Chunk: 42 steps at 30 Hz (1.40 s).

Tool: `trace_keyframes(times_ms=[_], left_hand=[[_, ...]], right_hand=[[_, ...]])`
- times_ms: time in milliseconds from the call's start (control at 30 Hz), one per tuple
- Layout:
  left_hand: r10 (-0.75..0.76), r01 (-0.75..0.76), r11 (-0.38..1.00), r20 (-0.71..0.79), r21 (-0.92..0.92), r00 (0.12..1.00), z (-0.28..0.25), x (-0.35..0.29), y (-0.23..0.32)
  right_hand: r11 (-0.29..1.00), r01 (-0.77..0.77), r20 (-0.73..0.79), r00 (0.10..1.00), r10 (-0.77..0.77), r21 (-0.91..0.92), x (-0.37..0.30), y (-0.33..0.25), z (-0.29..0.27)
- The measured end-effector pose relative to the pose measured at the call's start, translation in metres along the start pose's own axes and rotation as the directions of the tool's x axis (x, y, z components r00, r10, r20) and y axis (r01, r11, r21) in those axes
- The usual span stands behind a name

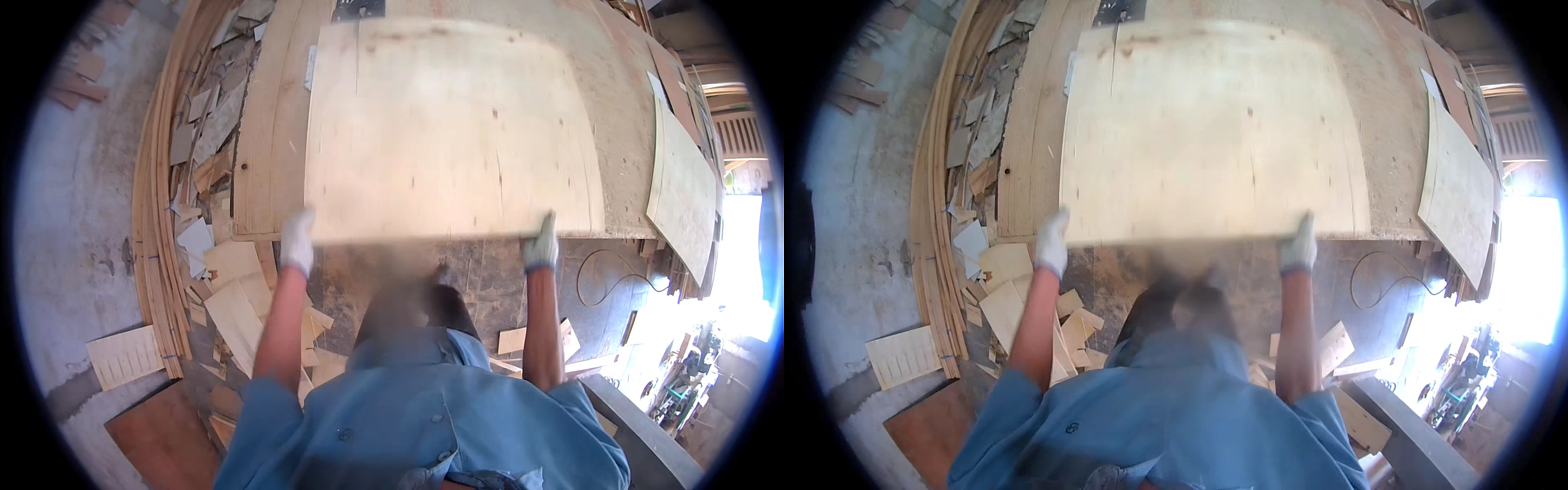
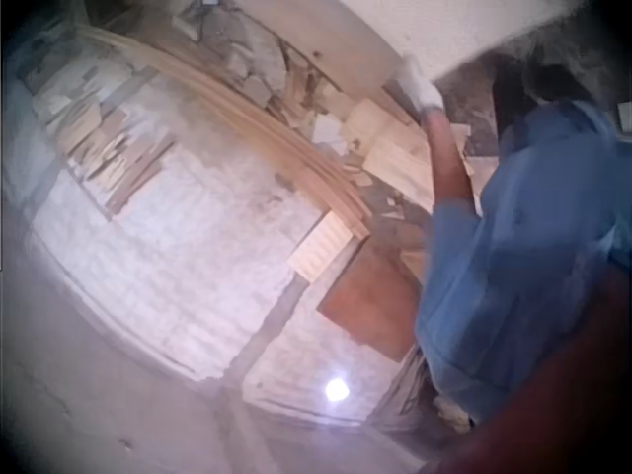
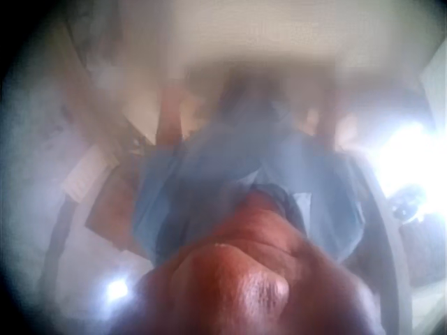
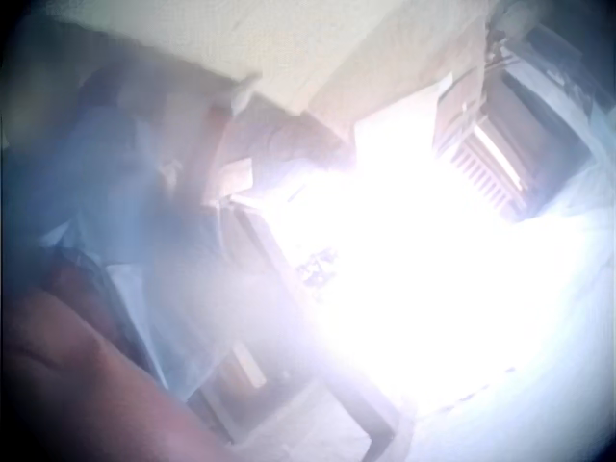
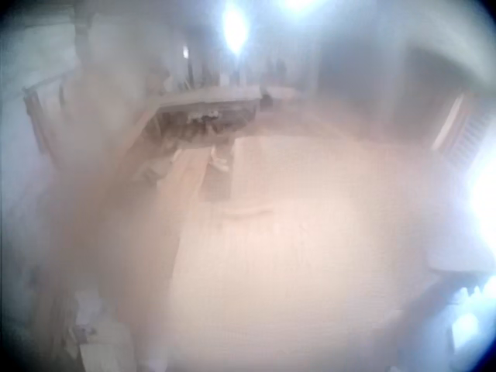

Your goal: The person positions a large plywood sheet on a table saw and cuts it into smaller pieces. They handle the sheet with both hands, guide it through the saw blade, and stack the cut pieces on the floor.

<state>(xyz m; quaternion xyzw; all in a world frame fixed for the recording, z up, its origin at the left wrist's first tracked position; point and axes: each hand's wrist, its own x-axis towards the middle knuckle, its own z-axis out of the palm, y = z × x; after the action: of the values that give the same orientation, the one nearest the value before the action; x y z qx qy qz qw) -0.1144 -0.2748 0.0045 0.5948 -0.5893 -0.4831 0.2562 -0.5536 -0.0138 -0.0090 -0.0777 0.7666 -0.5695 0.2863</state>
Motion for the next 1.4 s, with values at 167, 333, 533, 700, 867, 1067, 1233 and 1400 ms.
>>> trace_keyframes(times_ms=[167, 333, 533, 700, 867, 1067, 1233, 1400], left_hand=[[-0.344, 0.372, 0.869, 0.145, -0.325, 0.928, -0.039, -0.199, -0.045], [-0.405, 0.291, 0.737, -0.055, -0.610, 0.913, -0.059, -0.294, -0.116], [-0.323, 0.480, 0.781, 0.398, -0.400, 0.858, 0.029, -0.381, -0.189], [0.217, -0.750, 0.418, 0.745, 0.513, 0.631, 0.095, -0.383, -0.130], [0.097, -0.623, 0.453, 0.659, 0.638, 0.746, 0.099, -0.388, -0.055], [0.238, -0.174, 0.965, 0.369, -0.197, 0.899, 0.099, -0.384, -0.120], [-0.057, 0.268, 0.498, 0.277, -0.825, 0.959, 0.034, -0.292, -0.116], [0.006, -0.021, 0.783, -0.026, -0.622, 1.000, -0.031, -0.318, -0.166]], right_hand=[[0.583, -0.432, 0.189, 0.883, 0.431, 0.688, -0.160, 0.061, -0.093], [0.505, -0.624, 0.461, 0.781, 0.421, 0.596, -0.247, 0.122, -0.156], [0.298, -0.756, 0.652, 0.654, 0.384, 0.582, -0.260, 0.118, -0.167], [0.712, -0.661, 0.325, 0.637, 0.699, -0.236, -0.235, 0.115, -0.223], [0.464, 0.112, -0.090, 0.916, -0.391, -0.879, -0.191, 0.089, -0.313], [0.588, -0.225, -0.251, 0.967, 0.039, -0.777, -0.160, 0.089, -0.244], [-0.087, 0.080, 0.116, 0.805, -0.582, -0.993, -0.170, 0.305, -0.289], [0.350, 0.739, 0.817, 0.545, 0.190, -0.575, -0.426, 0.131, -0.067]])
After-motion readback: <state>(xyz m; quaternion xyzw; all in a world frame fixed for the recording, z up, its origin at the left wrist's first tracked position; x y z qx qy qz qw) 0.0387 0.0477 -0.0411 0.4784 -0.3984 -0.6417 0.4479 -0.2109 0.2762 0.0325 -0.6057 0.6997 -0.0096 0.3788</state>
